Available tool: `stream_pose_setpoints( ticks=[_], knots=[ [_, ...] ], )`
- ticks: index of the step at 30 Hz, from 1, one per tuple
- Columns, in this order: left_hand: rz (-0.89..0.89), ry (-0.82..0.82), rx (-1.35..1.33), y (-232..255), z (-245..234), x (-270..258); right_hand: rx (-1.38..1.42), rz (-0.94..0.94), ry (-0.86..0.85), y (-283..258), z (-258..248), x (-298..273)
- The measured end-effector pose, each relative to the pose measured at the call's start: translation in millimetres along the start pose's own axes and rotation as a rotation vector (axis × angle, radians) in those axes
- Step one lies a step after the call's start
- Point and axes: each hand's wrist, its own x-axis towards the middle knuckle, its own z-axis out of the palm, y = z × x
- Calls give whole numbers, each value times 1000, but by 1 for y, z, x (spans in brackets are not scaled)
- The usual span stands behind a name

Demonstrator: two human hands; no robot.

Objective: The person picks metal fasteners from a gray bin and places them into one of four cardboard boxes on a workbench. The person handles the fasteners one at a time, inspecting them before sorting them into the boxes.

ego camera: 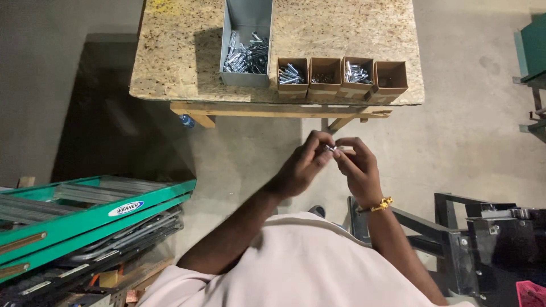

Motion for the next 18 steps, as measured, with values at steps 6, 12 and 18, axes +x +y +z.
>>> stream_pose_setpoints(
  ticks=[6, 12, 18],
  knots=[
    [-50, 100, 191, -3, -26, -6, -266, -160, -145, -51, 36, 17],
    [-90, 380, 326, -3, -36, -9, -355, -214, -145, -55, 35, 16],
    [-156, 276, 285, -101, -64, 46, -14, 2, 40, -4, -9, 13]
  ],
)
